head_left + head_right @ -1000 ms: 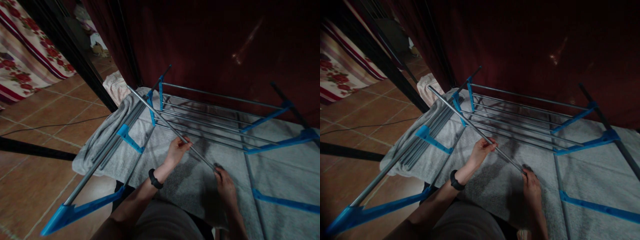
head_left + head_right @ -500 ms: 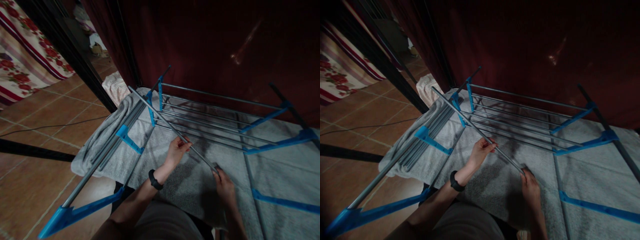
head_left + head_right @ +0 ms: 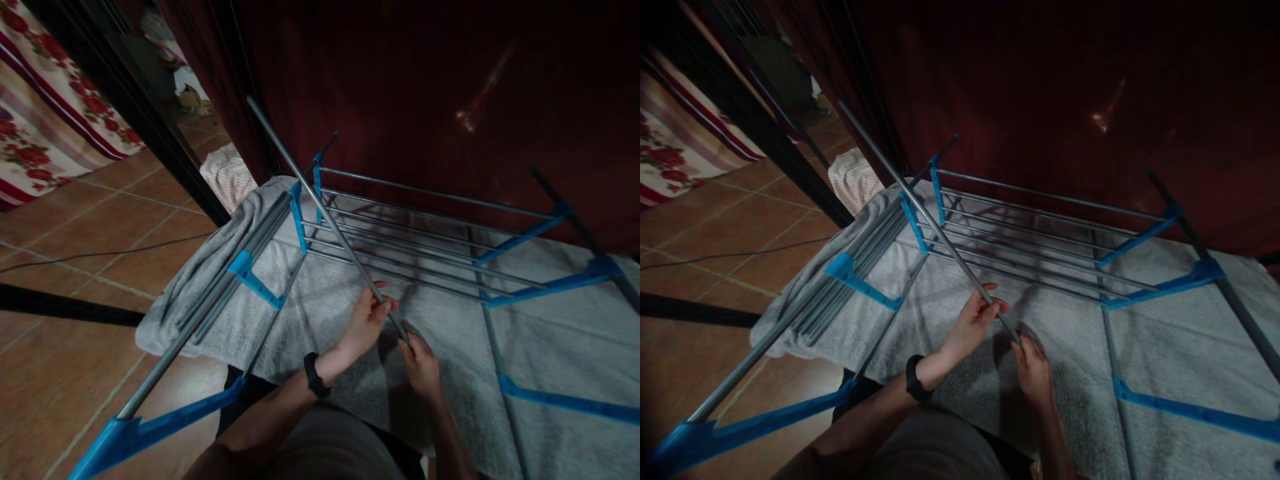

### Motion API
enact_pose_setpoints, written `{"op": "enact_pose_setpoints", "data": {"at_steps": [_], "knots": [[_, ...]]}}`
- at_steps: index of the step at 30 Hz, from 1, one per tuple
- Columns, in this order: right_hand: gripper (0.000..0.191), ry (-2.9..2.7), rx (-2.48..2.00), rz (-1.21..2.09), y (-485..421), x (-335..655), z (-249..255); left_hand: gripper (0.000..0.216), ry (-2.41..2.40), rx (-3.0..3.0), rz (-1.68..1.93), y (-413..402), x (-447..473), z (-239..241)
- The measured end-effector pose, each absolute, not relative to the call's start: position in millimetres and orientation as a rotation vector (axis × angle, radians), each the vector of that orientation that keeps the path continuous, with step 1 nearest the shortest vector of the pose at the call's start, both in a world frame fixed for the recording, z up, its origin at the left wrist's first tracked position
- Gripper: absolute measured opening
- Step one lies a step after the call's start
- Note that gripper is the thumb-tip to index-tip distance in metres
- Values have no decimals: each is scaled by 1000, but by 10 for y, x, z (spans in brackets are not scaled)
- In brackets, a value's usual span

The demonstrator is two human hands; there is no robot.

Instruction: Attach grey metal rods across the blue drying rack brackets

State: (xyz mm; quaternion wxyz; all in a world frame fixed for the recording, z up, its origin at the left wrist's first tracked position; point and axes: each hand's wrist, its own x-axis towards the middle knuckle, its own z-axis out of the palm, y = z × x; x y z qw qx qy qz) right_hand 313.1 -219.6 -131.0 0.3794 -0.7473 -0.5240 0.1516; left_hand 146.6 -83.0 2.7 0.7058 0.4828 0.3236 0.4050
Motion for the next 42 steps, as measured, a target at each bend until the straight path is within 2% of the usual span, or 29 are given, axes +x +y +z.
{"op": "enact_pose_setpoints", "data": {"at_steps": [10,21,33,39,42], "knots": [[57,-1374,-1851,466,-2196,3055,-1165,39,750,1200,921,-799,1400,53],[55,-1281,-1899,445,-2173,3200,-1112,58,801,1427,861,-750,1225,209],[52,-1072,-1849,405,-2119,3335,-946,19,878,1761,661,-558,969,137],[54,-738,-1737,449,-1999,3367,-810,20,839,2041,477,-463,829,54],[45,-519,-1571,509,-1972,3380,-785,23,819,2196,367,-420,796,-10]]}}
